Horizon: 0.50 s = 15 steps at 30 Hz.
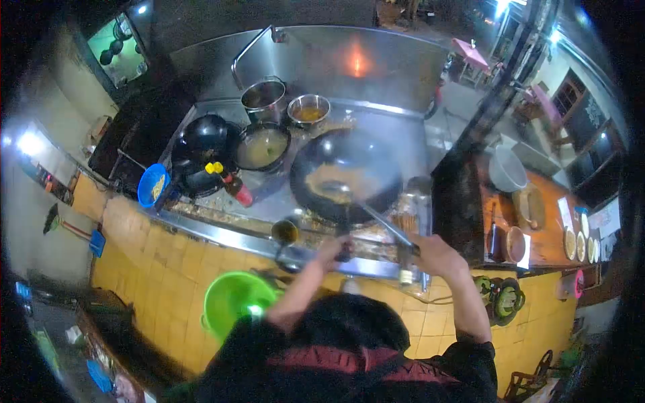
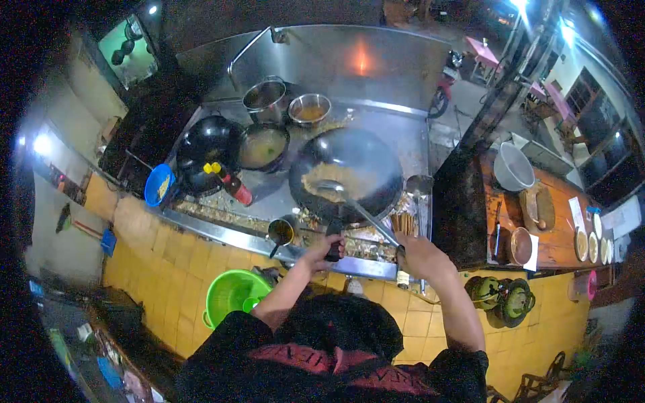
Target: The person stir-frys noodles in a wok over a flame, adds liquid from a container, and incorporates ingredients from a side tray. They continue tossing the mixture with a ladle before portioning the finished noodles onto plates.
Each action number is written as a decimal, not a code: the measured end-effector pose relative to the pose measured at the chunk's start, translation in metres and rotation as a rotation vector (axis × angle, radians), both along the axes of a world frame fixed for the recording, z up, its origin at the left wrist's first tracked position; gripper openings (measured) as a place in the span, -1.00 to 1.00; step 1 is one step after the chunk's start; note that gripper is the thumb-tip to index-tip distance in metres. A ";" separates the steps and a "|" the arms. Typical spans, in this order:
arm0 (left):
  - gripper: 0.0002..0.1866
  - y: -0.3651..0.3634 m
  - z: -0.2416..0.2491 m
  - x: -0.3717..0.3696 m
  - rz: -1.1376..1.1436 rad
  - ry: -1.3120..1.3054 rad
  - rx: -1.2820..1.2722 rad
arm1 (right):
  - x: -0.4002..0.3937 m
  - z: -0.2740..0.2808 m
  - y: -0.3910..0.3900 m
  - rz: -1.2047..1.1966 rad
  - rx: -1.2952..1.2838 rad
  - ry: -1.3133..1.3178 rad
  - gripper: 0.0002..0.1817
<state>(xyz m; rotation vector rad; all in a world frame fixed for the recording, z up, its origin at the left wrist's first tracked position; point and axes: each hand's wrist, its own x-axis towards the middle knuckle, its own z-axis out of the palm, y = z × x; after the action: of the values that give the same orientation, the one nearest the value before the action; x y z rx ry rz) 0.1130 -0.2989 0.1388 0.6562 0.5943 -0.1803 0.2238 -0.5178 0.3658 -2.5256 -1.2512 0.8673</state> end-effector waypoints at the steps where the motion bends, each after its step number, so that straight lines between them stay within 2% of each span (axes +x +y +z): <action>1: -0.90 -0.027 -0.012 -0.019 -0.033 -0.172 0.495 | -0.007 0.003 0.004 -0.065 -0.097 -0.067 -0.44; 2: -0.90 -0.043 0.030 -0.031 -0.163 -0.338 0.724 | -0.008 0.003 0.005 -0.133 -0.187 -0.142 -0.46; 4: -0.90 -0.076 0.116 -0.056 -0.285 -0.684 1.211 | -0.003 -0.034 -0.008 -0.059 -0.123 -0.233 -0.45; 6: -0.88 -0.086 0.103 -0.043 -0.160 0.098 0.092 | -0.003 -0.051 -0.016 -0.113 -0.030 -0.217 -0.43; 8: -0.86 -0.039 0.082 -0.016 -0.137 0.027 0.324 | -0.001 -0.054 -0.022 -0.073 -0.066 -0.227 -0.44; 9: -0.86 -0.024 0.084 -0.006 -0.035 0.167 0.226 | -0.002 -0.057 -0.023 -0.043 -0.085 -0.249 -0.45; 10: -0.86 -0.018 0.042 -0.003 0.086 0.192 0.171 | -0.003 -0.072 -0.026 -0.047 -0.086 -0.231 -0.45; 11: -0.86 -0.027 0.022 -0.018 -0.021 -0.171 0.838 | 0.000 -0.094 -0.028 -0.058 -0.074 -0.299 -0.44; 13: -0.91 -0.042 0.047 -0.026 -0.166 -0.704 1.351 | 0.008 -0.093 -0.020 -0.082 -0.105 -0.573 -0.43; 14: -0.94 -0.058 0.092 -0.044 -0.209 -0.789 1.188 | 0.003 -0.086 -0.027 -0.088 -0.117 -0.558 -0.43; 15: -0.94 -0.071 0.106 -0.052 -0.203 -0.289 0.628 | 0.004 -0.075 -0.031 -0.132 -0.090 -0.528 -0.43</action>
<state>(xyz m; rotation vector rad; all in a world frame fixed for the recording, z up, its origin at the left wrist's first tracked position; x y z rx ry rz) 0.0609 -0.3702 0.2449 1.3287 0.2964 -0.0814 0.2281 -0.5493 0.2904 -2.9857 -1.1678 0.2315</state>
